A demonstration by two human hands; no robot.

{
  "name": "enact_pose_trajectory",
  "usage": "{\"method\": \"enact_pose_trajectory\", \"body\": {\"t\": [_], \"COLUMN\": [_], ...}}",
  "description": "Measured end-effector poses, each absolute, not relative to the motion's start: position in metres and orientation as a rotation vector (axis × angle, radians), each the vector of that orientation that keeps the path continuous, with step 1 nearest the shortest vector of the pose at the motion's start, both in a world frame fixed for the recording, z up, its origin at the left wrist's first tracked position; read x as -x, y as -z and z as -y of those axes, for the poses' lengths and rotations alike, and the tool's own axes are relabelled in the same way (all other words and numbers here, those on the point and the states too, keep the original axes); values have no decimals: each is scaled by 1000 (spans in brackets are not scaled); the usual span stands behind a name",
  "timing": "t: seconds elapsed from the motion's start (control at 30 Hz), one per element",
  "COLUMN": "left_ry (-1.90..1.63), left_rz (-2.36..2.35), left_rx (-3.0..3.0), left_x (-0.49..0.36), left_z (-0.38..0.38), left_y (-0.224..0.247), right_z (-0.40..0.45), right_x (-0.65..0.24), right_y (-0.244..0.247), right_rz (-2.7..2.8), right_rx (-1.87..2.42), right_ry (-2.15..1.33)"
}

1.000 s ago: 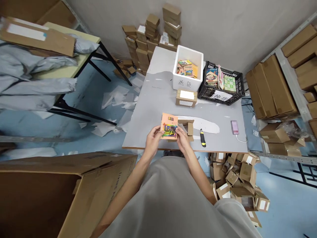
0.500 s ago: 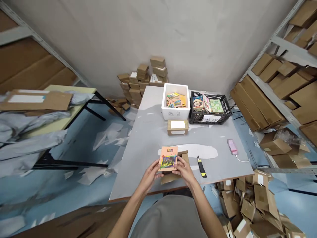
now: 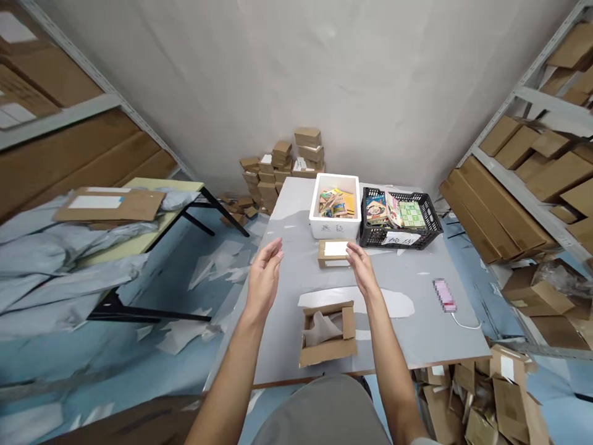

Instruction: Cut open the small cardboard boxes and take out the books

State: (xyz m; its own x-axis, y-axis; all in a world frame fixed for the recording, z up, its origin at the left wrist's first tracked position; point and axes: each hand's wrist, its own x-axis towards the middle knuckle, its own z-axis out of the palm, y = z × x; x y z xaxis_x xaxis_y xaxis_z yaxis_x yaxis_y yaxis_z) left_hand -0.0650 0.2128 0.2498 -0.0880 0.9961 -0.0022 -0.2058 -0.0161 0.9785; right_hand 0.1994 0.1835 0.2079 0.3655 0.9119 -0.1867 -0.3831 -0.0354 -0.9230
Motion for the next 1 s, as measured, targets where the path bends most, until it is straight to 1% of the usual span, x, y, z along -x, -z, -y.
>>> {"method": "enact_pose_trajectory", "body": {"t": [0.13, 0.2, 0.27, 0.33, 0.47, 0.63, 0.77, 1.0], "left_ry": [-1143, -1029, -898, -805, -710, -688, -687, -663], "left_rz": [-1389, -1476, -1522, -1528, -1479, -1412, -1393, -1268], "left_rx": [-814, -657, -487, -417, -419, -453, -552, -761], "left_x": [106, 123, 132, 133, 115, 84, 77, 69], "left_z": [-154, -117, -83, -55, -34, -44, -45, -20], "left_y": [-157, -114, -85, -71, -65, -65, -71, -91], "right_z": [-99, -56, -22, 1, 14, 1, 4, 64], "right_x": [-225, -233, -235, -234, -229, -226, -227, -242], "right_y": [-133, -103, -83, -72, -62, -56, -60, -76], "right_rz": [407, 330, 292, 274, 287, 416, 517, 534], "right_rx": [1511, 1654, 1732, 1770, 1808, 1814, 1785, 1725], "right_ry": [-1188, -1229, -1280, -1326, -1389, -1457, -1459, -1333]}}
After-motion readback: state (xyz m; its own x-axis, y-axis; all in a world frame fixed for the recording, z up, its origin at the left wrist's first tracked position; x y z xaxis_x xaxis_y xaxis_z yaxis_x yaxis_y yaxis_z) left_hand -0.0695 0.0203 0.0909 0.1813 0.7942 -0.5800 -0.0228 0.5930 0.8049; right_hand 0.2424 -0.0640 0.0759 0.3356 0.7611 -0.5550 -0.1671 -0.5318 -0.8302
